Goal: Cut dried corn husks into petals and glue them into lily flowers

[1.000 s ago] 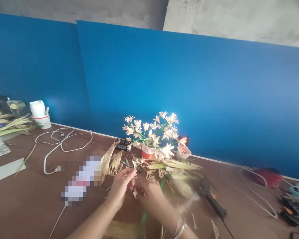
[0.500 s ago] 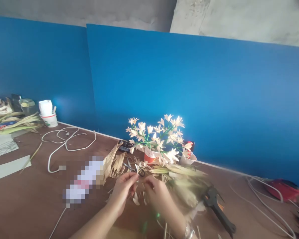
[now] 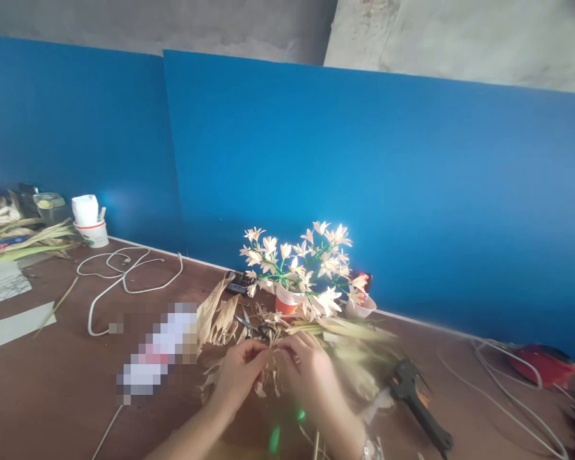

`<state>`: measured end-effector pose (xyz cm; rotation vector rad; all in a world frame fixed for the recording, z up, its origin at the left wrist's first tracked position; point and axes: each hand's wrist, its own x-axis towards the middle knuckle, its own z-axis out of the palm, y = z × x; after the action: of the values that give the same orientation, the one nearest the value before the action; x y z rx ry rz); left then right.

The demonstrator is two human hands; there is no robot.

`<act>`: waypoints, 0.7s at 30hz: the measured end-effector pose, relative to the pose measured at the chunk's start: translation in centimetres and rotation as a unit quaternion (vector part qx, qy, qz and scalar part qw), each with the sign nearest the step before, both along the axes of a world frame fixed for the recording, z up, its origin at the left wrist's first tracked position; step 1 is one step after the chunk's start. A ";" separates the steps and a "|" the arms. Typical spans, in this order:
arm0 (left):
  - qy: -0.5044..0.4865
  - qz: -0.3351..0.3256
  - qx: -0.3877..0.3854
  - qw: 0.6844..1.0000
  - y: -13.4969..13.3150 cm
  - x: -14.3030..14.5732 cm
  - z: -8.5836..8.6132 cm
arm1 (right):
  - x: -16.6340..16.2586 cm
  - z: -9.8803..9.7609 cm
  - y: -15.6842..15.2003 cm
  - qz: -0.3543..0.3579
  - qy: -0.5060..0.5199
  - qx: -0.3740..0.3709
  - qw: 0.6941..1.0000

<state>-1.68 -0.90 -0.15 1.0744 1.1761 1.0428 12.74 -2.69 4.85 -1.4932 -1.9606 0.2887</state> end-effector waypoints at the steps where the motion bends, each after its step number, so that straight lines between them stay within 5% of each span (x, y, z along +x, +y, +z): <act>1: 0.014 0.000 0.004 1.000 0.0 0.0 0.0 | 0.0 0.0 0.0 0.002 -0.001 0.005 1.000; 21: 0.053 -0.026 0.016 0.998 -0.6 0.2 1.7 | -0.3 -0.7 0.2 -0.024 0.031 -0.005 0.999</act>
<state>-1.49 -1.46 1.51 1.1914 1.2128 0.9776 12.45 -2.45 4.11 -1.5180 -1.8746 0.3207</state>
